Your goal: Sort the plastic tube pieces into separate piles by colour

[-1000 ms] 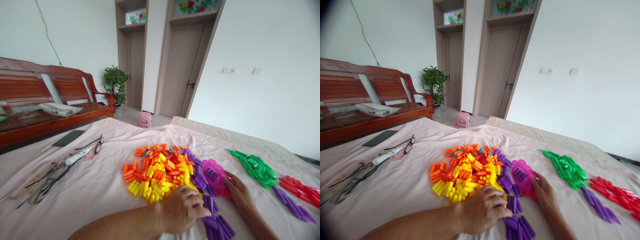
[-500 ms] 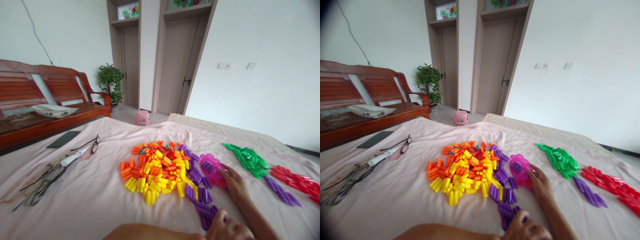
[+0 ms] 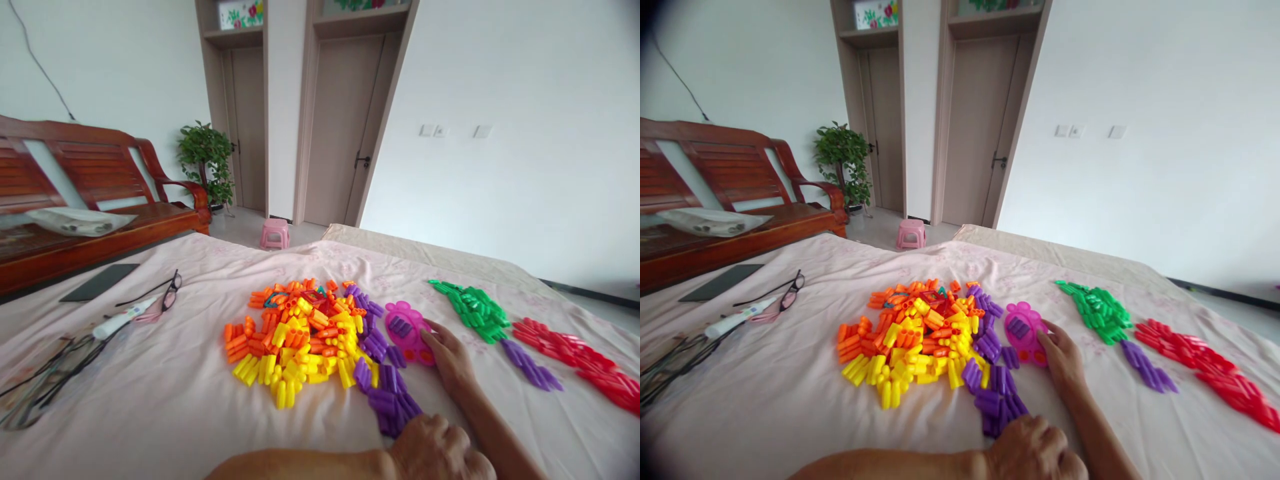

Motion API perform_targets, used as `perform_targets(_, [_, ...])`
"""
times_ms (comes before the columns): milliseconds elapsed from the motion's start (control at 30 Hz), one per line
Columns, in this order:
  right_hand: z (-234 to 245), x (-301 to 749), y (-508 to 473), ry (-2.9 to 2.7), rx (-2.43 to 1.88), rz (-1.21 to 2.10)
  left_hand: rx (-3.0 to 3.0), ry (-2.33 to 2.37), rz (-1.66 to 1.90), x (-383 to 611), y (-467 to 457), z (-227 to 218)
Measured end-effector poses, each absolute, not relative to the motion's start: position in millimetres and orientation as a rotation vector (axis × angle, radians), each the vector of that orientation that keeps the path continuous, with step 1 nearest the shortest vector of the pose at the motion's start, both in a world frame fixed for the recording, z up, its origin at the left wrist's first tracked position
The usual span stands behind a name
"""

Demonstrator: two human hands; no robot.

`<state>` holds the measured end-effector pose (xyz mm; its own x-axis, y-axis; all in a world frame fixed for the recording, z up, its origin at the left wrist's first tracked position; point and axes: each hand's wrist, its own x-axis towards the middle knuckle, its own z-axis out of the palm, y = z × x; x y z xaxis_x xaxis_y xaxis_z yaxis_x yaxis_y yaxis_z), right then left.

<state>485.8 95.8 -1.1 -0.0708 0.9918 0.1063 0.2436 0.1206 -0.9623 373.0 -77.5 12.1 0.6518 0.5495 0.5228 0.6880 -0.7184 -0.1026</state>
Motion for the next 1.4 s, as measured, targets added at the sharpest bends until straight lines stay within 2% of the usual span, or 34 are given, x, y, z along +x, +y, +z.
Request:
perform_targets(367, [-1.1, 483.7, 95.4, -1.537, -1.301, 0.948, -2.334, -1.326, -0.339, 250.2, -49.9, 65.8])
perform_targets(667, [0.1, 484.1, 93.2, -1.579, -1.294, 0.872, -2.294, -1.697, -0.418, 186.2, -19.1, 92.8])
perform_targets(833, [-1.5, 485.0, 94.3, -1.598, -1.292, 0.881, -2.202, -2.066, -0.421, 135.1, -5.7, 85.0])
perform_targets(1100, [4.0, 482.4, 90.5, -1.551, -1.311, 0.889, -2.107, -2.254, -0.505, 76.9, -14.0, 74.0])
perform_targets(1267, [0.7, 483.3, 91.9, -1.589, -1.321, 0.875, -2.126, -2.081, -0.712, 54.5, -68.8, 66.7])
perform_targets(1400, [-3.2, 483.0, 92.2, -1.597, -1.321, 0.86, -2.112, -2.083, -0.632, 50.2, -132.7, 37.4])
